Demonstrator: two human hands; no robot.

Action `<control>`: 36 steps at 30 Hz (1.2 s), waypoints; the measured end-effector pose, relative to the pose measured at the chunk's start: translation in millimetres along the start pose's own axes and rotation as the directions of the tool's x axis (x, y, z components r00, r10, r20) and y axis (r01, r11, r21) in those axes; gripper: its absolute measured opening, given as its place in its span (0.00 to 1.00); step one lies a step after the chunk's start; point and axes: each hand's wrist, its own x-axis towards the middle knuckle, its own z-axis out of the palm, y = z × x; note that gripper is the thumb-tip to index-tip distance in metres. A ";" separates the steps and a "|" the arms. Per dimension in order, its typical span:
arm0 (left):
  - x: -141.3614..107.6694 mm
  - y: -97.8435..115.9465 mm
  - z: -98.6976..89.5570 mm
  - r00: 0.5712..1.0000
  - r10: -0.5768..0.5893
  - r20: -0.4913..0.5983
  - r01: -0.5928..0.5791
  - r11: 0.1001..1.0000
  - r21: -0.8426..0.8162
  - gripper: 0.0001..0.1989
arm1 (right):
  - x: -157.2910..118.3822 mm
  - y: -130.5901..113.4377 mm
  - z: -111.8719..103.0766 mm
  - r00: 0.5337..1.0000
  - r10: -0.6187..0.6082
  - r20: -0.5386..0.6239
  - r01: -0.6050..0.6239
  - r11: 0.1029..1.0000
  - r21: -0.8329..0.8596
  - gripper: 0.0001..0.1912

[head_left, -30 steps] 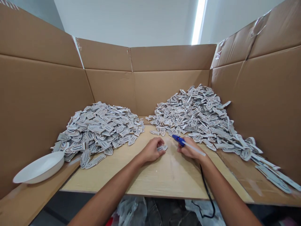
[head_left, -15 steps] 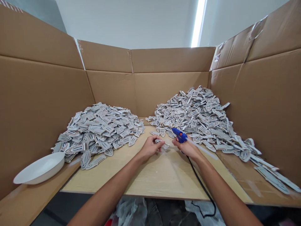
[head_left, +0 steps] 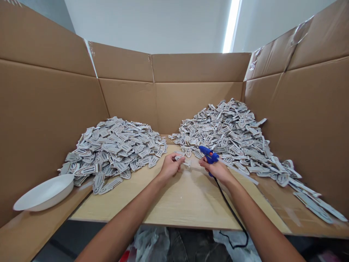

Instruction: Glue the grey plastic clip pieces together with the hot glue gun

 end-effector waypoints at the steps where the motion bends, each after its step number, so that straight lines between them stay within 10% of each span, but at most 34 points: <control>1: 0.6 0.4 0.1 1.000 0.006 0.002 -0.006 1.000 -0.026 0.21 | 0.6 1.1 0.1 1.000 -0.005 0.003 0.005 1.000 -0.018 0.14; 9: 3.2 -1.7 1.9 0.997 0.059 0.055 -0.050 0.986 -0.156 0.26 | 5.4 7.2 2.2 0.988 -0.001 -0.154 -0.028 0.983 -0.182 0.12; 25: 2.2 2.2 0.4 0.998 0.006 -0.066 -0.013 0.994 -0.106 0.10 | 1.2 3.3 0.8 0.997 0.079 -0.016 -0.078 0.996 0.048 0.14; 36: -2.6 3.0 7.8 0.989 0.009 0.150 0.006 0.995 -0.099 0.07 | 2.2 2.2 9.7 0.995 -0.031 -0.095 0.027 0.999 -0.042 0.13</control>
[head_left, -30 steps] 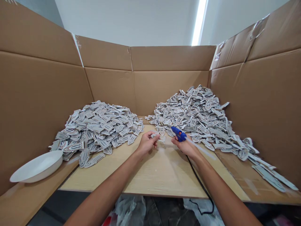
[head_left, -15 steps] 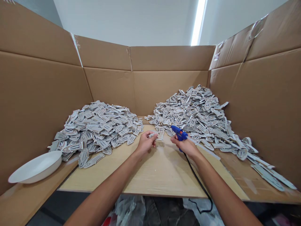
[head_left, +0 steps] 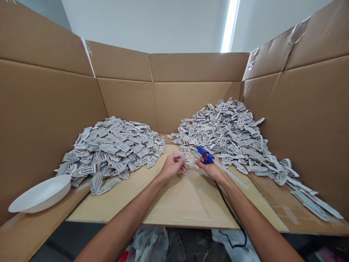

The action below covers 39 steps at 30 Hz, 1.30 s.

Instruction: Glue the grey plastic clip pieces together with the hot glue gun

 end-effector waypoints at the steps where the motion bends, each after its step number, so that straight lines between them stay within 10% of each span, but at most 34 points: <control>1: -0.7 -0.6 0.0 1.000 0.010 0.012 -0.010 1.000 0.015 0.07 | 0.1 0.6 0.7 1.000 -0.012 -0.020 0.012 1.000 -0.003 0.12; 39: -5.1 -11.8 4.8 0.994 0.109 0.020 -0.110 0.983 0.147 0.08 | -9.8 -2.3 11.0 0.982 -0.141 -0.126 0.131 0.988 -0.081 0.09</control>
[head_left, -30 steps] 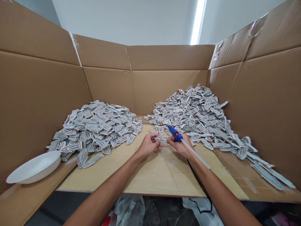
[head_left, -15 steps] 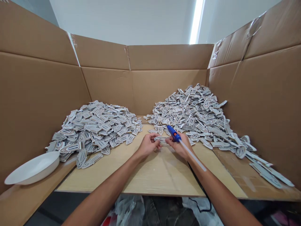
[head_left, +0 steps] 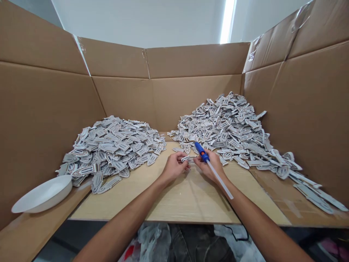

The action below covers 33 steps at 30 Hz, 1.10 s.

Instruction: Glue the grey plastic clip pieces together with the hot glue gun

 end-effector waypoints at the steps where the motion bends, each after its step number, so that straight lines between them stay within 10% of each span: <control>1: -0.4 -0.6 0.1 1.000 0.007 0.008 -0.008 1.000 0.005 0.08 | 0.0 1.7 0.2 1.000 -0.004 0.002 0.004 1.000 -0.013 0.09; 16: -0.6 5.5 -1.2 0.998 -0.042 -0.054 0.043 0.999 0.007 0.11 | 0.0 5.0 -1.9 0.999 -0.045 0.008 0.046 0.990 -0.136 0.13; 33: 5.5 10.9 -8.8 0.963 -0.268 -0.025 0.248 0.922 -0.297 0.09 | 5.9 4.0 -3.2 0.980 0.178 0.089 -0.194 0.955 0.224 0.27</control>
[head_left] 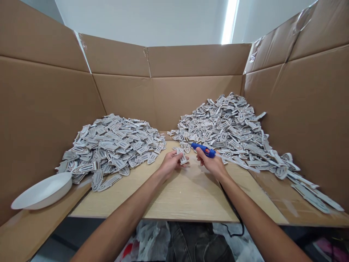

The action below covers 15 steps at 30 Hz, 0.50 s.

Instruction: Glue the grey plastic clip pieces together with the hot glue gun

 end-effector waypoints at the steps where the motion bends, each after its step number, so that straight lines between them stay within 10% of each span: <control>1: -0.7 0.4 1.2 1.000 -0.008 -0.003 0.008 1.000 0.002 0.08 | 0.1 -0.3 0.0 1.000 0.008 -0.005 -0.008 1.000 0.001 0.27; 15: -1.7 0.5 0.8 0.999 -0.017 0.038 0.020 0.997 -0.081 0.10 | -2.2 -4.0 -0.1 0.998 -0.008 0.060 0.010 1.000 -0.030 0.29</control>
